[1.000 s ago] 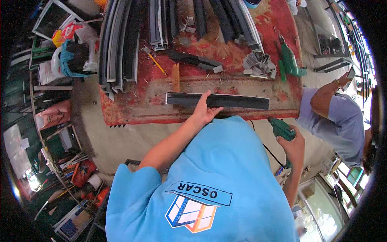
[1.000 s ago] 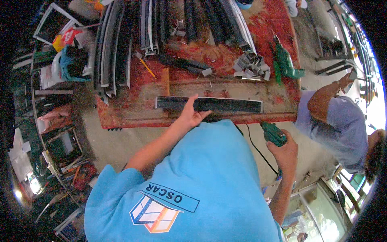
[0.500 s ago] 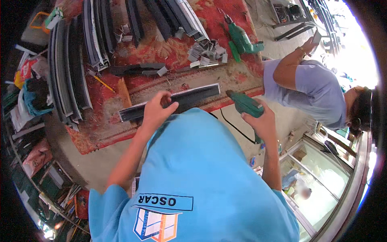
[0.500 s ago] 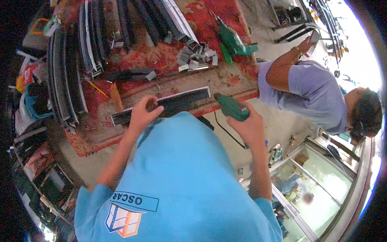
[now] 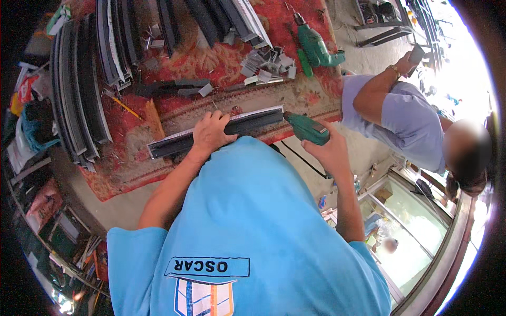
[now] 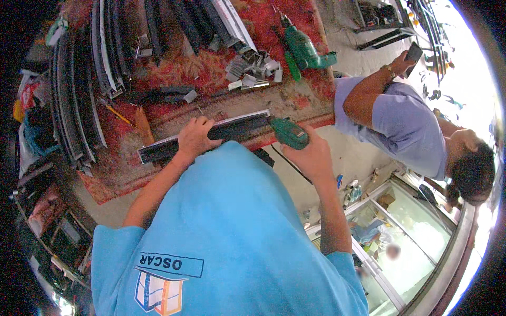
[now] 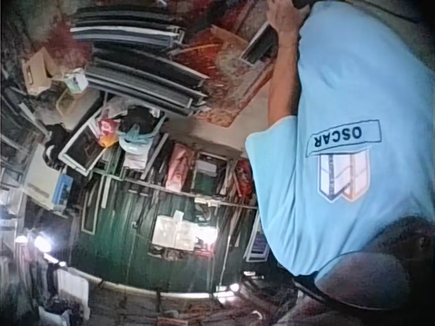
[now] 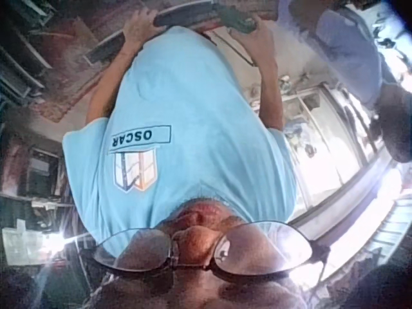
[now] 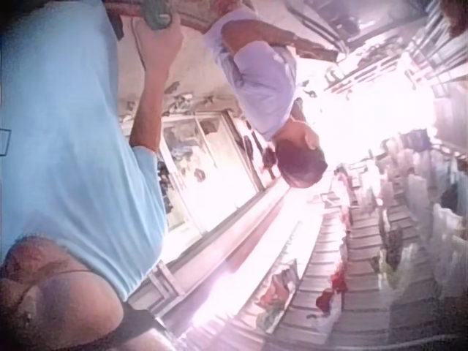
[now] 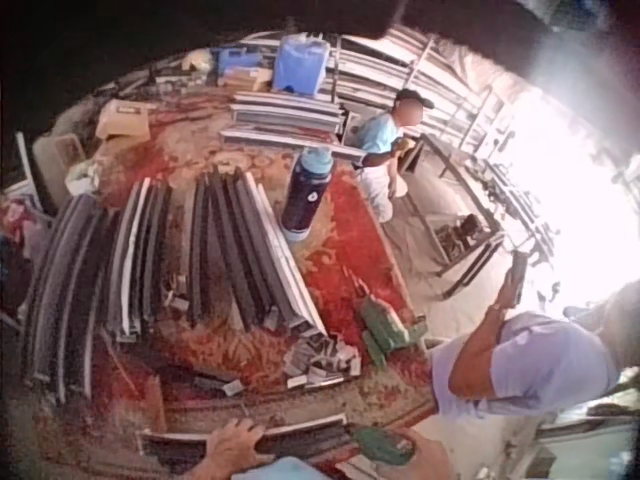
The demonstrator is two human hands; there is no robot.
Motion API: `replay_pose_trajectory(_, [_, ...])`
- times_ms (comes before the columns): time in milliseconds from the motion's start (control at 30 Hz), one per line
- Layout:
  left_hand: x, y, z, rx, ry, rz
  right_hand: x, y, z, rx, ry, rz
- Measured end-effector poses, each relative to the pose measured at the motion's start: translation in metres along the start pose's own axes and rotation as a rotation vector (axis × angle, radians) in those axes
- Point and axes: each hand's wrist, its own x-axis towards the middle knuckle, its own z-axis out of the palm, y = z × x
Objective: Drilling holes into aluminum profiles using a power drill.
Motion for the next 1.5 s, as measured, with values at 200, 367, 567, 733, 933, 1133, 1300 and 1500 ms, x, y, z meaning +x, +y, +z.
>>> replay_pose_trajectory(200, [0.000, 0.000, 0.000, -0.014, 0.047, 0.023, 0.000, -0.007, -0.005, -0.004, -0.034, 0.023])
replay_pose_trajectory(367, [-0.001, 0.001, 0.000, -0.032, 0.052, 0.006, 0.000, -0.009, -0.006, -0.029, -0.043, 0.036])
replay_pose_trajectory(567, [-0.001, 0.001, -0.001, -0.020, 0.050, 0.006, -0.001, -0.018, -0.007, -0.052, -0.045, 0.037])
replay_pose_trajectory(733, [-0.001, 0.002, -0.002, -0.001, 0.027, 0.004, -0.001, -0.014, -0.007, -0.070, -0.035, 0.027])
replay_pose_trajectory(933, [-0.001, 0.002, -0.001, -0.017, 0.049, 0.013, 0.000, -0.014, -0.006, -0.080, -0.034, 0.014])
replay_pose_trajectory(1133, [-0.002, 0.001, -0.003, -0.026, 0.049, 0.039, 0.000, -0.025, -0.003, -0.195, -0.075, 0.039])
replay_pose_trajectory(1300, [-0.002, -0.001, 0.001, -0.032, 0.062, 0.046, 0.007, -0.018, -0.001, -0.263, -0.059, -0.059])
replay_pose_trajectory(1500, [0.001, 0.001, 0.000, -0.034, 0.065, 0.051, 0.015, -0.033, -0.009, -0.341, -0.136, -0.088])
